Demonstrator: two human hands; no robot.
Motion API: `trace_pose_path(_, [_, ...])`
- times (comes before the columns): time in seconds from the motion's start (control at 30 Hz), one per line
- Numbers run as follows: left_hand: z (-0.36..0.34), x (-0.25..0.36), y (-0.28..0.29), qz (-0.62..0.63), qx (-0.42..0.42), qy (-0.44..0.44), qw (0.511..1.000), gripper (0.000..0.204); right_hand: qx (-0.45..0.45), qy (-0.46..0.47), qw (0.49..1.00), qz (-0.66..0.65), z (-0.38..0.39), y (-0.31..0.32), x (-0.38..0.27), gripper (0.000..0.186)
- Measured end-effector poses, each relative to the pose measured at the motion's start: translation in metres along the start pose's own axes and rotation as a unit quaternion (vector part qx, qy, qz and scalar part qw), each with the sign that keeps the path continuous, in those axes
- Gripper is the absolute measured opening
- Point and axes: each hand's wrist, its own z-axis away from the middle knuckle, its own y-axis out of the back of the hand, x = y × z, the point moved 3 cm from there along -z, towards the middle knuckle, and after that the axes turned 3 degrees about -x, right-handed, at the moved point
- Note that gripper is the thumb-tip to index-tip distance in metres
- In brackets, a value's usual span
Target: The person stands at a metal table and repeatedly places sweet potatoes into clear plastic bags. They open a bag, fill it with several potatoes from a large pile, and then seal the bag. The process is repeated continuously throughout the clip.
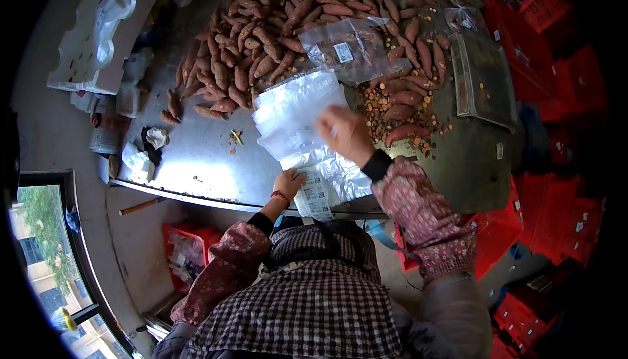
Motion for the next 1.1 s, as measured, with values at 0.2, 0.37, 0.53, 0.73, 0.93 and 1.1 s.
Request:
trace_pose_path(0.2, [-0.003, 0.014, -0.007, -0.119, 0.042, 0.029, 0.992, 0.033, -0.314, 0.082, 0.94, 0.107, 0.118, -0.079, 0.011, 0.036])
trace_pose_path(0.37, [0.024, 0.007, 0.013, -0.023, -0.009, 0.07, 0.997, 0.032, -0.302, 0.08, 0.944, 0.108, 0.136, -0.082, 0.019, 0.044])
trace_pose_path(0.53, [0.034, 0.016, 0.018, 0.068, -0.149, 0.116, 0.98, 0.036, -0.302, 0.063, 0.94, 0.144, 0.142, -0.088, 0.019, 0.046])
trace_pose_path(0.73, [0.02, 0.009, -0.038, -0.068, -0.04, 0.023, 0.997, 0.032, -0.332, 0.068, 0.929, 0.147, 0.135, -0.086, 0.02, 0.05])
trace_pose_path(0.93, [0.096, 0.035, -0.003, -0.04, -0.182, -0.108, 0.976, 0.031, -0.243, 0.053, 0.961, 0.123, 0.134, -0.081, 0.026, 0.034])
trace_pose_path(1.1, [0.106, 0.039, 0.01, 0.059, -0.238, -0.068, 0.967, 0.026, -0.172, 0.078, 0.967, 0.17, 0.111, -0.095, 0.043, 0.006])
